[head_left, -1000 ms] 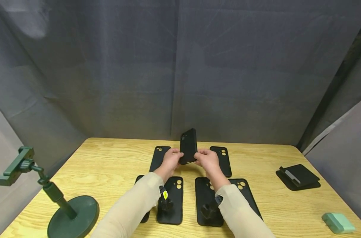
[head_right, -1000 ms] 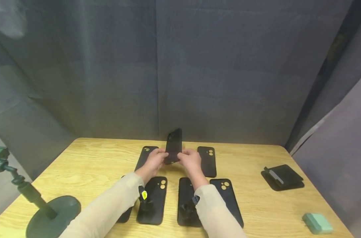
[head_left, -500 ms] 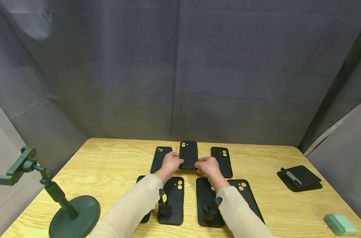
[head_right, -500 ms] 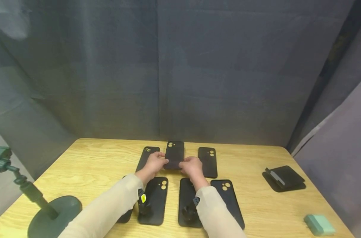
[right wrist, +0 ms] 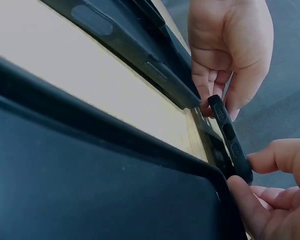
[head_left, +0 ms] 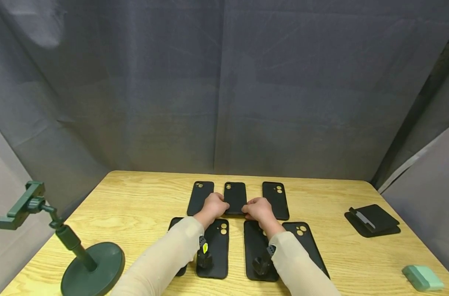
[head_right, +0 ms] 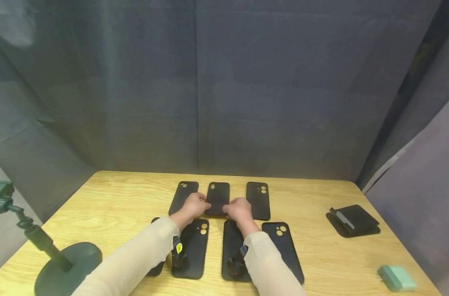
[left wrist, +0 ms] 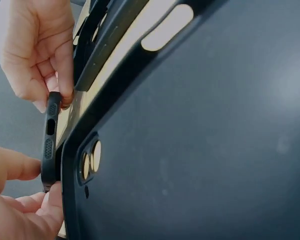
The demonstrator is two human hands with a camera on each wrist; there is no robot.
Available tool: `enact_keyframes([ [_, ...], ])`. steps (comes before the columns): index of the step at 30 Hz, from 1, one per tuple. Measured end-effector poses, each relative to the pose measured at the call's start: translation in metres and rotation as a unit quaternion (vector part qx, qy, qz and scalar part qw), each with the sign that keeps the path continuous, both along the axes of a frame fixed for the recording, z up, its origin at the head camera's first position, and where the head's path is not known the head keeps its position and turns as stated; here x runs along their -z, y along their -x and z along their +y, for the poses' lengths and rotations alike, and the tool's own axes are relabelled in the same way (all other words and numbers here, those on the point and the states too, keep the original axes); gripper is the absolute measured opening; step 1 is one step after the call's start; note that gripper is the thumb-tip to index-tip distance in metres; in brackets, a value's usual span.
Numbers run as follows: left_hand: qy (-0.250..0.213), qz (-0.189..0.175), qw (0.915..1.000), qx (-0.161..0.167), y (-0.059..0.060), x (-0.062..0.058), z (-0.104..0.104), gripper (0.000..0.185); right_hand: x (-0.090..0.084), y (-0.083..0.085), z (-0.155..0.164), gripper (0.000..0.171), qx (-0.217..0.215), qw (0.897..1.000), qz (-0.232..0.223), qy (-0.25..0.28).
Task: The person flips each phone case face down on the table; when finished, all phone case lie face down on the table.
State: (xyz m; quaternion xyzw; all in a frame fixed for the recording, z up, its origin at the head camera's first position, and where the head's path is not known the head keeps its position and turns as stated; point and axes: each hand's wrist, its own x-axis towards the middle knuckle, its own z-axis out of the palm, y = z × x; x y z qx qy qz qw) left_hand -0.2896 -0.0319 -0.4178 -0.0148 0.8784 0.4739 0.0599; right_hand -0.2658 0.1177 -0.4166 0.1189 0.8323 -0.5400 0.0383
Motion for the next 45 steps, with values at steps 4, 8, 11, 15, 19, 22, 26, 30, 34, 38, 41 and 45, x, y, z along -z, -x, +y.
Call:
enact_keyframes([
  [4, 0.006, -0.005, 1.0, 0.001, 0.0, 0.0, 0.0, 0.035, 0.001, 0.001, -0.001, 0.01, -0.004, 1.0, -0.001, -0.014],
  [8, 0.009, -0.006, 0.9999, 0.002, -0.001, 0.0, 0.0, 0.035, 0.001, 0.002, -0.001, 0.009, -0.008, 0.999, -0.003, -0.032],
  [11, 0.02, -0.005, 0.9998, 0.003, -0.002, 0.0, 0.001, 0.036, 0.001, 0.003, -0.002, 0.012, -0.011, 0.999, -0.005, -0.05],
  [15, 0.039, -0.006, 0.9992, 0.004, -0.003, -0.001, 0.002, 0.037, 0.002, 0.003, -0.002, 0.01, -0.019, 0.997, -0.001, -0.072],
  [19, 0.056, -0.006, 0.9984, 0.008, -0.004, -0.002, 0.004, 0.039, 0.003, 0.003, -0.001, 0.033, -0.027, 0.994, 0.003, -0.104],
  [22, 0.07, -0.008, 0.9974, 0.014, -0.005, -0.002, 0.005, 0.04, 0.004, 0.003, -0.001, 0.04, -0.031, 0.992, 0.004, -0.122],
  [26, 0.087, -0.011, 0.996, 0.016, -0.005, -0.003, 0.006, 0.04, 0.004, 0.003, 0.0, 0.038, -0.032, 0.991, 0.004, -0.13],
  [30, 0.104, -0.006, 0.9944, 0.019, -0.005, -0.003, 0.008, 0.039, 0.003, 0.005, 0.002, 0.039, -0.031, 0.991, -0.001, -0.13],
  [34, 0.119, 0.009, 0.9926, 0.022, -0.007, -0.002, 0.011, 0.042, 0.004, 0.002, 0.003, 0.03, -0.028, 0.991, -0.008, -0.131],
  [38, 0.124, 0.024, 0.9917, 0.02, -0.011, 0.0, 0.015, 0.044, 0.003, -0.003, 0.005, 0.017, -0.023, 0.991, -0.015, -0.131],
  [41, 0.117, 0.038, 0.9923, 0.018, -0.012, 0.0, 0.017, 0.043, 0.0, -0.005, 0.007, 0.014, -0.019, 0.991, -0.01, -0.131],
  [45, 0.096, 0.066, 0.9931, 0.012, -0.011, 0.0, 0.019, 0.041, -0.007, -0.006, 0.011, 0.027, -0.016, 0.99, 0.0, -0.138],
])
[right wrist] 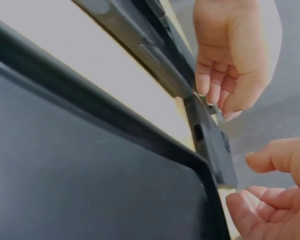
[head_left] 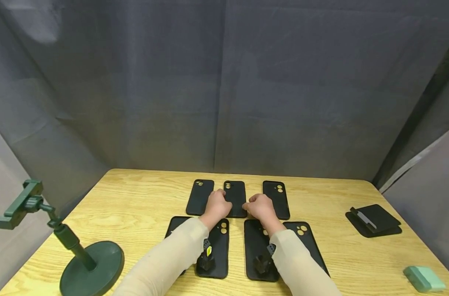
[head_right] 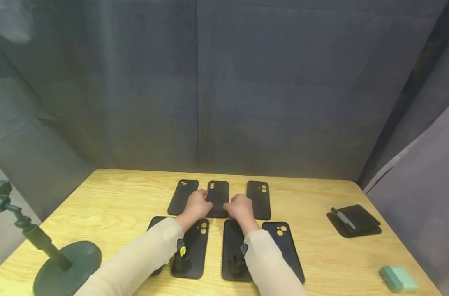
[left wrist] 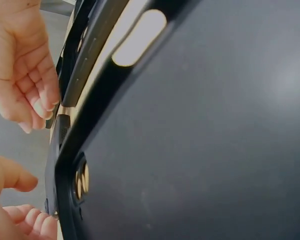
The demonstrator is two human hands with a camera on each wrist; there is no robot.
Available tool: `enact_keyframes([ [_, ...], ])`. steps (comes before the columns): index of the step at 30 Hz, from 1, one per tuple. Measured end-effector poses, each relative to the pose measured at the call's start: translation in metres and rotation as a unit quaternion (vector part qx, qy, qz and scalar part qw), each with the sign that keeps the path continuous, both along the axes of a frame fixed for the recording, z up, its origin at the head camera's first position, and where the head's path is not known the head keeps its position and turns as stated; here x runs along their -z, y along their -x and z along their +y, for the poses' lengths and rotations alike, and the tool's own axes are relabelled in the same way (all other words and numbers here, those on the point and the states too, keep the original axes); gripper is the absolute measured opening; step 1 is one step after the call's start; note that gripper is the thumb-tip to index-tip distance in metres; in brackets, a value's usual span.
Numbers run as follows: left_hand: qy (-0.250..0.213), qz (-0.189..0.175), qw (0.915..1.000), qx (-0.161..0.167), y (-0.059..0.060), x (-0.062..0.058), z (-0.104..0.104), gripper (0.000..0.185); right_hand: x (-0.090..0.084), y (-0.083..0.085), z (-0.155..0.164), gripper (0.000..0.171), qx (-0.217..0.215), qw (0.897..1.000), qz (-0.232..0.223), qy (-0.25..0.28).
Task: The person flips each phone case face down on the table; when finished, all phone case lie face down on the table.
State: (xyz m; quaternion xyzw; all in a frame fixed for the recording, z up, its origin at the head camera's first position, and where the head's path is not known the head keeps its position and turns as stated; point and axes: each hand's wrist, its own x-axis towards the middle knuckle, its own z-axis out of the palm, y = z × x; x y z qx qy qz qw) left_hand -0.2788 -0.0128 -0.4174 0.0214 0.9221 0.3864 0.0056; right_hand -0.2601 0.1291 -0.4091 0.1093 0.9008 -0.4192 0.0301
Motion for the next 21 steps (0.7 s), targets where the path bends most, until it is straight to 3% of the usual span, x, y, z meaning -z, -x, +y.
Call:
enact_keyframes([
  [3, -0.018, 0.019, 0.9996, 0.001, 0.002, -0.001, 0.002, 0.038, -0.006, -0.001, 0.004, 0.035, -0.002, 1.0, 0.006, -0.008],
  [10, -0.073, 0.047, 0.9959, 0.024, 0.003, -0.001, 0.008, 0.035, -0.013, -0.003, 0.016, 0.036, 0.005, 1.0, 0.013, 0.009],
  [16, -0.137, 0.024, 0.9886, 0.059, 0.006, -0.001, 0.017, 0.034, -0.018, -0.006, 0.028, 0.037, 0.007, 1.0, 0.026, 0.013],
  [21, -0.142, 0.013, 0.9864, 0.082, 0.005, -0.005, 0.028, 0.035, -0.02, -0.007, 0.041, 0.038, 0.005, 0.999, 0.032, 0.018],
])
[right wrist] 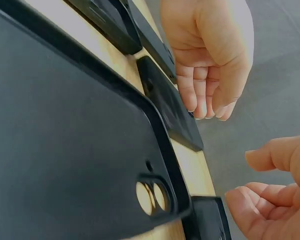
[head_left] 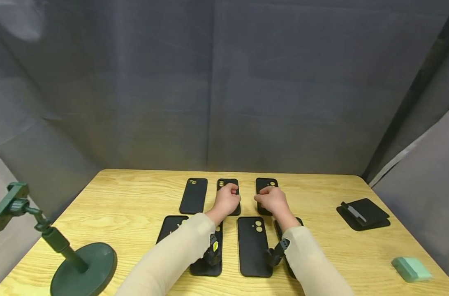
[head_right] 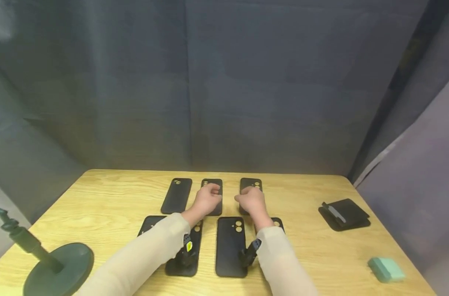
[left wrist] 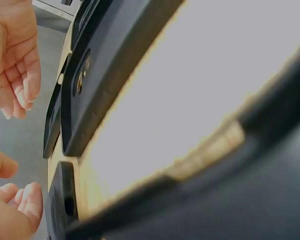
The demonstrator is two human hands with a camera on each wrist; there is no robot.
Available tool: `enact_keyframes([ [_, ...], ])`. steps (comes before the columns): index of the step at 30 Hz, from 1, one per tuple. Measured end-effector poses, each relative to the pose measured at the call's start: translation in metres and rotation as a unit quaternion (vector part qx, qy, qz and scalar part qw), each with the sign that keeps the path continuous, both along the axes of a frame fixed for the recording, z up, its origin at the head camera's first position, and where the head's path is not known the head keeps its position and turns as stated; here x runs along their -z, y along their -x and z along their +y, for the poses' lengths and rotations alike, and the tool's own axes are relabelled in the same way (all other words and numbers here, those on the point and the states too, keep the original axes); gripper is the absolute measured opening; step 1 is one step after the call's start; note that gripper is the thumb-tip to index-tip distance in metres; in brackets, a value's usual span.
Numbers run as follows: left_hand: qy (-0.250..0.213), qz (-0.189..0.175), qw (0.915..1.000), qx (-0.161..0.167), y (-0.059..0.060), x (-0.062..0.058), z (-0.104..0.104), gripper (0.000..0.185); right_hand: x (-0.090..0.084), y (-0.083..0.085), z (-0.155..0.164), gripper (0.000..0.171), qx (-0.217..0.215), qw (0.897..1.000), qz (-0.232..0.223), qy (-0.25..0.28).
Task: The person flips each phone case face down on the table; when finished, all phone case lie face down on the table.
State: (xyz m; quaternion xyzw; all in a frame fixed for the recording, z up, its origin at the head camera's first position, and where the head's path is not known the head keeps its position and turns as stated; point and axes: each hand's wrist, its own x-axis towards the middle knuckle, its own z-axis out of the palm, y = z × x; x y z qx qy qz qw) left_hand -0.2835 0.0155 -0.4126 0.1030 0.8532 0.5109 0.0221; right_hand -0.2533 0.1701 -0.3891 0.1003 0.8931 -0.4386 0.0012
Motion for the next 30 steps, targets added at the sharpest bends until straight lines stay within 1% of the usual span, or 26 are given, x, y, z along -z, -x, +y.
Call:
enact_keyframes([
  [4, 0.025, 0.004, 0.9996, 0.015, -0.002, -0.004, 0.008, 0.038, 0.0, 0.0, 0.009, 0.039, 0.009, 1.0, -0.001, 0.015],
  [8, 0.05, 0.007, 0.9985, 0.021, -0.004, -0.007, 0.014, 0.039, 0.0, -0.001, 0.016, 0.039, 0.02, 1.0, 0.0, 0.019],
  [12, 0.074, 0.024, 0.9968, 0.019, -0.004, -0.004, 0.02, 0.037, 0.002, -0.003, 0.023, 0.038, 0.032, 0.999, -0.004, 0.015],
  [15, 0.086, 0.025, 0.9958, 0.019, -0.003, 0.0, 0.025, 0.036, 0.003, -0.005, 0.029, 0.039, 0.041, 0.999, -0.006, 0.012],
  [18, 0.092, 0.012, 0.9955, 0.021, -0.003, 0.001, 0.029, 0.037, 0.004, -0.007, 0.035, 0.041, 0.046, 0.999, -0.008, 0.009],
  [27, 0.077, -0.039, 0.9958, 0.032, -0.003, 0.004, 0.04, 0.041, 0.012, -0.01, 0.044, 0.04, 0.048, 0.998, -0.032, -0.002],
  [30, 0.066, -0.06, 0.9955, 0.031, -0.003, 0.006, 0.043, 0.043, 0.015, -0.009, 0.045, 0.039, 0.044, 0.999, -0.028, -0.006],
])
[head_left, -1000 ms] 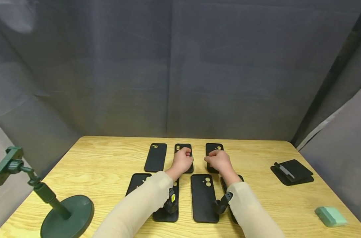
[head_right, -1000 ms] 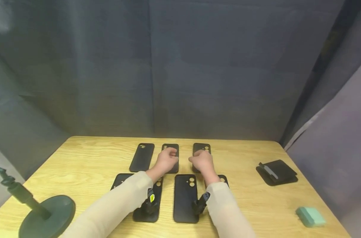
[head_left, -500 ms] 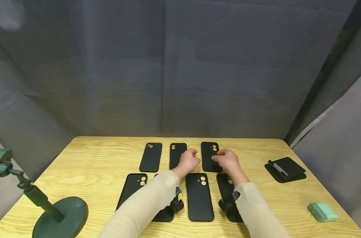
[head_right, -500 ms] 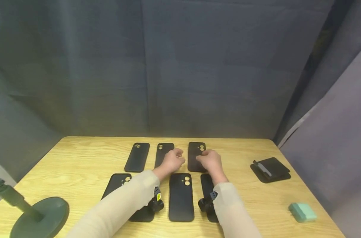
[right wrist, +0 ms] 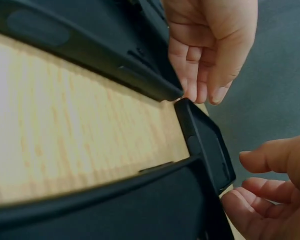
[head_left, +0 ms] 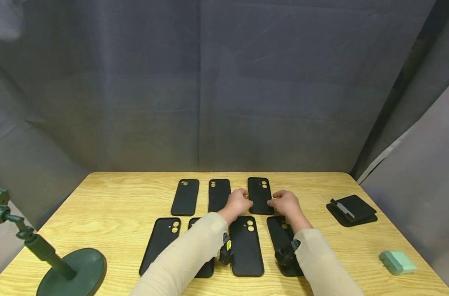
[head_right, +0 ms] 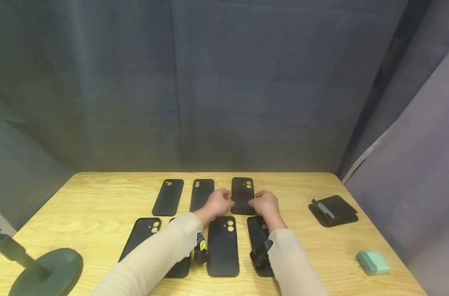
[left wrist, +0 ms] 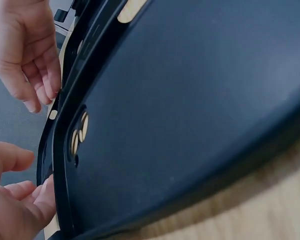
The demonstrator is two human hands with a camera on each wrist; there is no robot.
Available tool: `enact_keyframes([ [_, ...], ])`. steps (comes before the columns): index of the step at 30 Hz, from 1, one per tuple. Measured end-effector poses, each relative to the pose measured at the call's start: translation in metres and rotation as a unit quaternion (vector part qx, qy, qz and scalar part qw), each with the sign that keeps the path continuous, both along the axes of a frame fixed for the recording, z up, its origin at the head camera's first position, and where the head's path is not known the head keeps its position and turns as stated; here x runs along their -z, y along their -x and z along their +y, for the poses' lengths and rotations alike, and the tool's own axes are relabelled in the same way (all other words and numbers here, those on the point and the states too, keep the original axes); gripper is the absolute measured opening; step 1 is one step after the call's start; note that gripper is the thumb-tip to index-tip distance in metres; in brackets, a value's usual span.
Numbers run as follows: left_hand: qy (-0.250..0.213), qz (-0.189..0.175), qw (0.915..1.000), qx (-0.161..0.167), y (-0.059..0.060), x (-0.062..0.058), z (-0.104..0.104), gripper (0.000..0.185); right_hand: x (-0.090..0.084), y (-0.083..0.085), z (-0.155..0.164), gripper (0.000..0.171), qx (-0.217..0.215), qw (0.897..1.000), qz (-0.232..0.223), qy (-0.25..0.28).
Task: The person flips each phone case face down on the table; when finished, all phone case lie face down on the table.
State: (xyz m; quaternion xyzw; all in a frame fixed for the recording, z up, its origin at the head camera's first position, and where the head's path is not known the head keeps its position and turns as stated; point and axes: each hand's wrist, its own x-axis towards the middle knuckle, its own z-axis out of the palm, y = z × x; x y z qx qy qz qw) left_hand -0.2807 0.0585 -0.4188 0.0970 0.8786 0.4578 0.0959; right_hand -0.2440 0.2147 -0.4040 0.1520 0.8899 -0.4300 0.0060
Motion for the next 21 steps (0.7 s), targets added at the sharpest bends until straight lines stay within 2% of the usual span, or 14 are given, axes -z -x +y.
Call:
enact_keyframes([
  [9, -0.028, -0.024, 0.9993, -0.002, 0.0, 0.001, 0.002, 0.042, 0.012, 0.006, 0.001, 0.032, -0.002, 1.0, -0.003, -0.012],
  [13, -0.041, -0.037, 0.9984, -0.002, -0.001, 0.001, 0.002, 0.042, 0.019, 0.009, 0.004, 0.027, -0.013, 0.999, 0.014, -0.03],
  [21, -0.066, -0.064, 0.9957, -0.011, 0.001, 0.0, 0.002, 0.043, 0.012, 0.007, -0.001, 0.033, -0.017, 0.997, 0.012, -0.077],
])
